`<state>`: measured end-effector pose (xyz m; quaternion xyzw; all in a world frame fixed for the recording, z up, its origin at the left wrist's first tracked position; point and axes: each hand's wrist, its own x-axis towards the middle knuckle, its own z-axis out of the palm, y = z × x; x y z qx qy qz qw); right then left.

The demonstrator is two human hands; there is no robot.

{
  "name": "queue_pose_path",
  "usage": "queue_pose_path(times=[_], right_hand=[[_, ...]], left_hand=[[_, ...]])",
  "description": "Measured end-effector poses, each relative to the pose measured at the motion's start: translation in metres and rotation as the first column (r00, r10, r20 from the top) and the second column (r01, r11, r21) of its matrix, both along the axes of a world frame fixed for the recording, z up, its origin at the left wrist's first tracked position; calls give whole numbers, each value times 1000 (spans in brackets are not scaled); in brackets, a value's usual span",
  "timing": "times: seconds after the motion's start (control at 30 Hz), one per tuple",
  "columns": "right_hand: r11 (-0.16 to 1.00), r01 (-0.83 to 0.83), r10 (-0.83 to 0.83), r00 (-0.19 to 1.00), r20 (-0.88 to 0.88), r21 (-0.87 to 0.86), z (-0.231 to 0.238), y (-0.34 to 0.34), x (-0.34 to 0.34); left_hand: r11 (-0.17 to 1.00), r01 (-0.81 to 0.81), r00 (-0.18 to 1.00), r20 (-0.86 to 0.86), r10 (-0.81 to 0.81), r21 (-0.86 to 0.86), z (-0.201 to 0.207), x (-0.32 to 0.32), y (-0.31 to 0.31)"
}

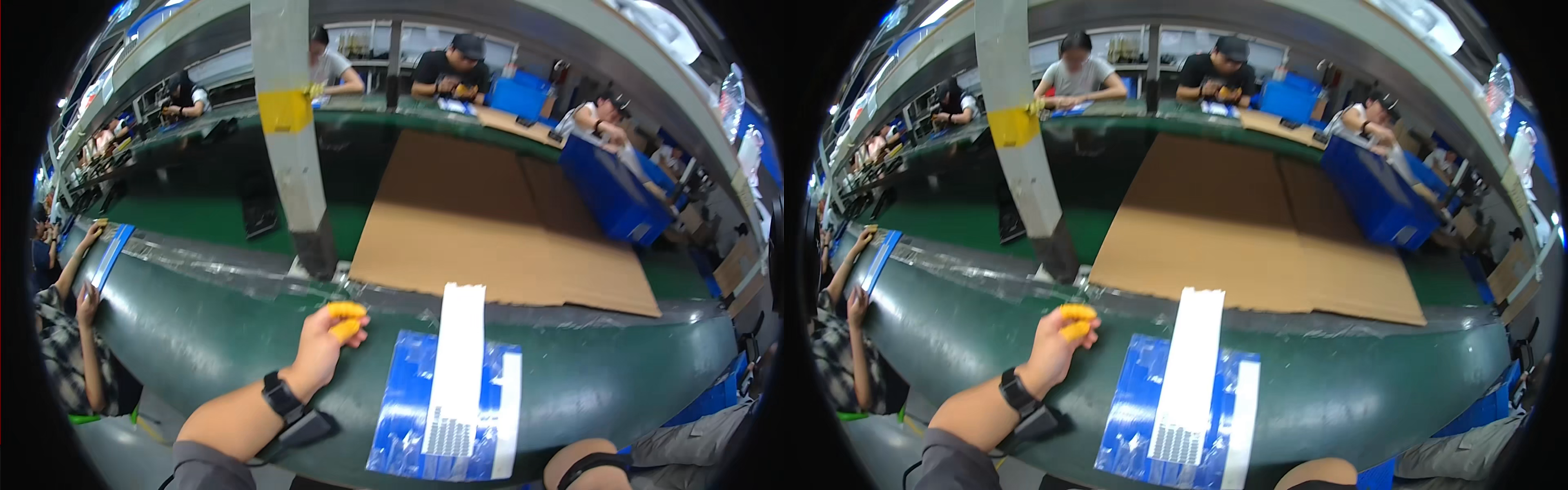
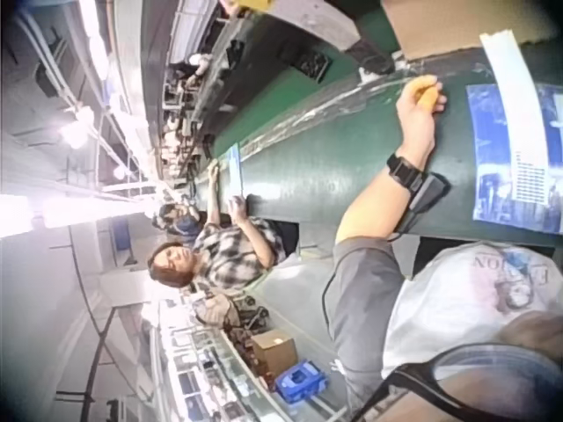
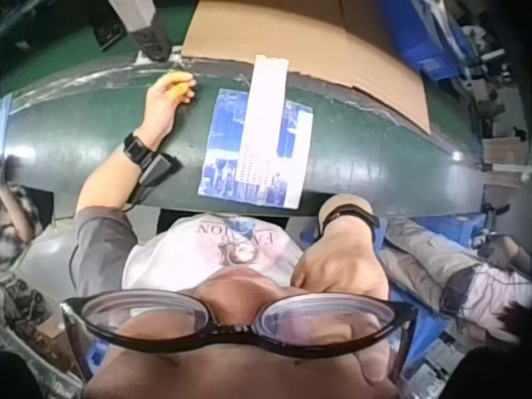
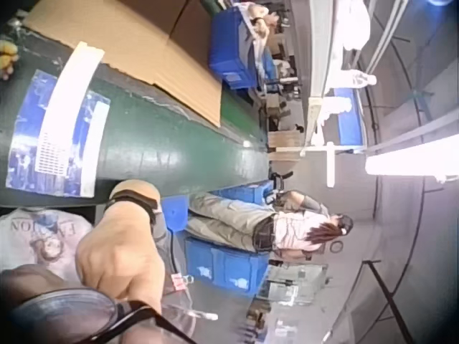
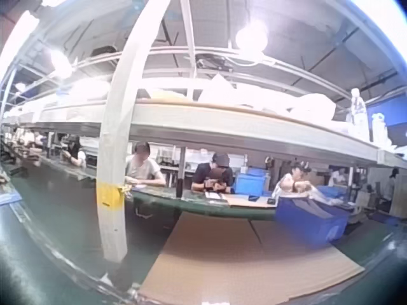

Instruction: Assembling the internal components and housing of an electronic device at a factory workstation.

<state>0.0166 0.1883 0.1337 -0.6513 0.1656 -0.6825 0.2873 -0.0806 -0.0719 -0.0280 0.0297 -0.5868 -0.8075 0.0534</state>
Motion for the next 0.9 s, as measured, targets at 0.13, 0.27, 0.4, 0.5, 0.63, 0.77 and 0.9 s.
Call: queue_pose_path(times=[0.13,0.27,0.4,0.5,0.63,0.77,0.9], right_hand=[[995,90,-89,996,22,-46,18,-5,-4],[983,155,-149,987,63,-95,21,-9,-2],[980,162,-140,975,175,-119,20,-15,0],[1000,9,-10,999,47,22,7,-11,-8],[998,-67,66,998,12,14,4,-1,-1],[995,87,-87,996,3,-57,18,0,-9],[993,92,-92,996,11,-69,16,-3,-3]], left_hand=[[1000,20,999,28,-20,-7,0,11,-1],[999,43,998,45,-43,-7,4,13,1],[997,72,997,29,-72,-16,8,10,2],[998,65,998,12,-65,-22,5,11,-2],[997,75,997,11,-75,-3,2,12,0],[998,58,997,48,-57,-14,2,12,2],[998,68,997,30,-67,-17,7,13,2]])
